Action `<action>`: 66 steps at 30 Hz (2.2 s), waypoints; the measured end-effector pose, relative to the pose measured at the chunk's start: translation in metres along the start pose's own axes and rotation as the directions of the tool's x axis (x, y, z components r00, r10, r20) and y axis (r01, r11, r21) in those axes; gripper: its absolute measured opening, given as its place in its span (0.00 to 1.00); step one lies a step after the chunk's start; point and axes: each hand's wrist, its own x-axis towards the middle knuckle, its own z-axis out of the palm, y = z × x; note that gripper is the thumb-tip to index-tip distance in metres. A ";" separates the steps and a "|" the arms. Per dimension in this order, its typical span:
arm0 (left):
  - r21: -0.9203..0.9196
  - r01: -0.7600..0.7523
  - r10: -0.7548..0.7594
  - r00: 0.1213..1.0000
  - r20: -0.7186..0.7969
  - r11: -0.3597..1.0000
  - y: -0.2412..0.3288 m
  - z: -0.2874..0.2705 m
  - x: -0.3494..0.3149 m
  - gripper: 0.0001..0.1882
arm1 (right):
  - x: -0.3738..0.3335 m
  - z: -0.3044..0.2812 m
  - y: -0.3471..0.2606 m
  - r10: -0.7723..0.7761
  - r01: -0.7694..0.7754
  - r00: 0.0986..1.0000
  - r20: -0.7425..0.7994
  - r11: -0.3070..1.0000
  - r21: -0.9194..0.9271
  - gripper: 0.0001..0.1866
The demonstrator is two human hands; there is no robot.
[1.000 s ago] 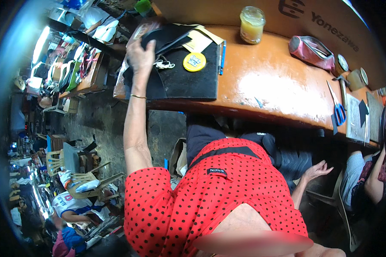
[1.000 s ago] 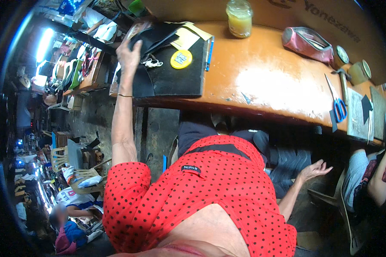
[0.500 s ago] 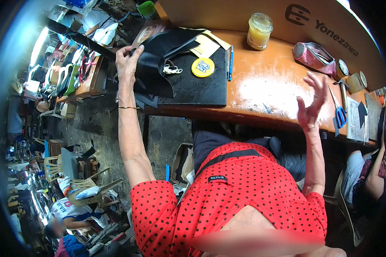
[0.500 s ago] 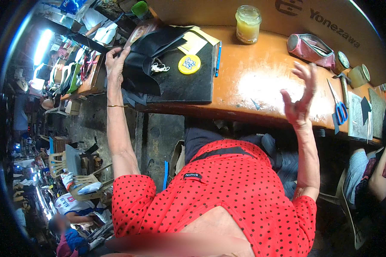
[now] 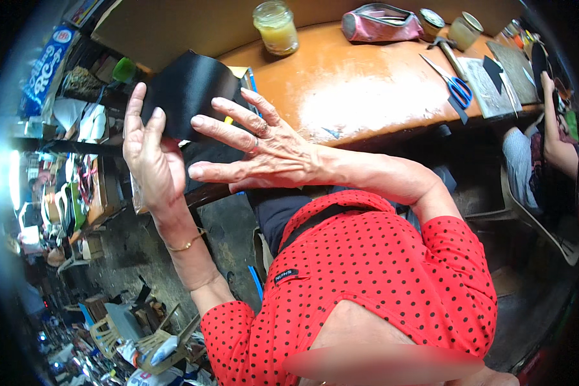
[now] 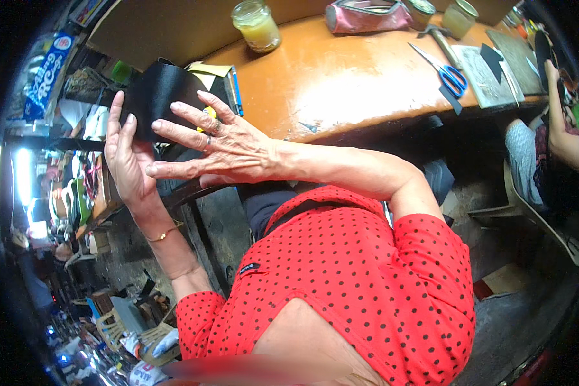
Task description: The person repeatedly applies a yellow paste from a jar onto a black rubber sole piece using a small brush, then sets the piece aside. The process is repeated on multiple sole pieces at a workbench in a shoe workshop.
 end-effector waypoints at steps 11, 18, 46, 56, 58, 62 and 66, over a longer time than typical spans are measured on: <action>0.259 -0.193 0.118 0.953 0.279 0.946 -0.028 0.030 -0.010 0.53 | 0.007 -0.087 0.033 0.063 -0.062 0.998 0.014 0.996 -0.058 0.34; 0.791 -0.495 0.373 0.853 0.365 0.360 -0.045 0.047 0.008 0.23 | 0.024 -0.164 0.020 0.213 -0.194 0.975 -0.062 0.954 0.227 0.36; 0.732 -0.385 -0.104 0.845 0.525 0.562 -0.176 0.037 0.051 0.17 | -0.201 -0.156 0.203 0.805 -0.802 0.565 -0.182 0.484 -0.351 0.41; 0.777 0.375 0.230 0.810 -0.540 0.505 -0.088 -0.189 0.056 0.25 | -0.213 -0.141 0.201 0.760 -0.811 0.576 -0.301 0.483 -0.330 0.35; 0.766 0.503 0.145 0.791 -0.595 0.401 -0.092 -0.214 0.040 0.32 | -0.215 -0.140 0.203 0.720 -0.765 0.627 -0.298 0.498 -0.409 0.35; 0.781 0.456 0.106 0.832 -0.544 0.426 -0.116 -0.225 0.035 0.43 | -0.218 -0.141 0.207 0.738 -0.752 0.621 -0.262 0.469 -0.463 0.35; 0.680 0.472 -0.004 0.823 -0.568 0.561 -0.114 -0.221 0.048 0.44 | -0.221 -0.142 0.210 0.703 -0.728 0.660 -0.264 0.513 -0.455 0.34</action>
